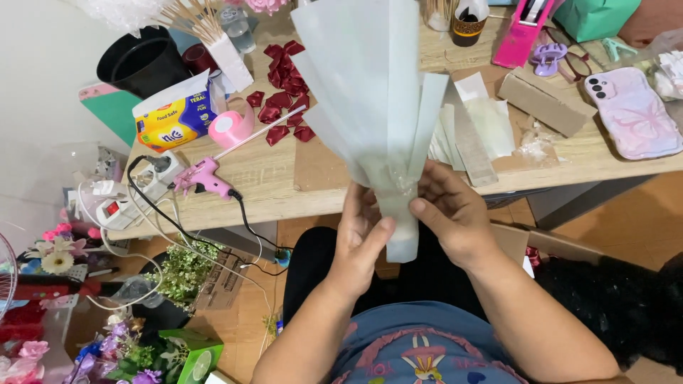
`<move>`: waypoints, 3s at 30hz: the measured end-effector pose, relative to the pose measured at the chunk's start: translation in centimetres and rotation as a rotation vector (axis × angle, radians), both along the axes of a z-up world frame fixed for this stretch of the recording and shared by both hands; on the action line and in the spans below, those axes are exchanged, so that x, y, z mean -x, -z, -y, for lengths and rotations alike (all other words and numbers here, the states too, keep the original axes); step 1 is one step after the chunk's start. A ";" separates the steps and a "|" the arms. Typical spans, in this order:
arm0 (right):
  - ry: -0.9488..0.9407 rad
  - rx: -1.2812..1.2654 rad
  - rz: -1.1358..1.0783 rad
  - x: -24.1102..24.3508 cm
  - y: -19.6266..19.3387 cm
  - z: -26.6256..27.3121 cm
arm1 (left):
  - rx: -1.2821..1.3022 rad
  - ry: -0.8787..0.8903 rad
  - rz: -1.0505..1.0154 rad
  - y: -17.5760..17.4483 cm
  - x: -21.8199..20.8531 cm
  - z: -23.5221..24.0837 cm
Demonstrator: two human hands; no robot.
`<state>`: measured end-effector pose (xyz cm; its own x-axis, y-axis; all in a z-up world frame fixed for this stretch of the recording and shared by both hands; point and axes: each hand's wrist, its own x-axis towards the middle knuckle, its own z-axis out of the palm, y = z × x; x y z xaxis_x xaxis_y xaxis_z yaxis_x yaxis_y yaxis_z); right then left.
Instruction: The person is preparing floral wrapping material by folding translucent paper, cutting it to size with a utility knife, and securing the folds with tape.
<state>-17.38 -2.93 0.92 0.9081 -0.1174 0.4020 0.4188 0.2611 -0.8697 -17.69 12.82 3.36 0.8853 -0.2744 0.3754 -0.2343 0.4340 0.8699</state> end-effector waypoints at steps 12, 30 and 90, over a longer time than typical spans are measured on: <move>0.453 1.171 0.135 -6.3 1.8 3.0 | 0.158 -0.533 -0.151 3.2 -4.5 -5.5; 0.443 0.970 0.238 -5.3 0.4 -0.1 | 0.138 -0.317 -0.190 4.4 -4.1 -5.7; 0.495 1.077 0.603 4.1 -2.1 -1.0 | -0.259 -0.406 0.289 2.0 -0.5 -5.7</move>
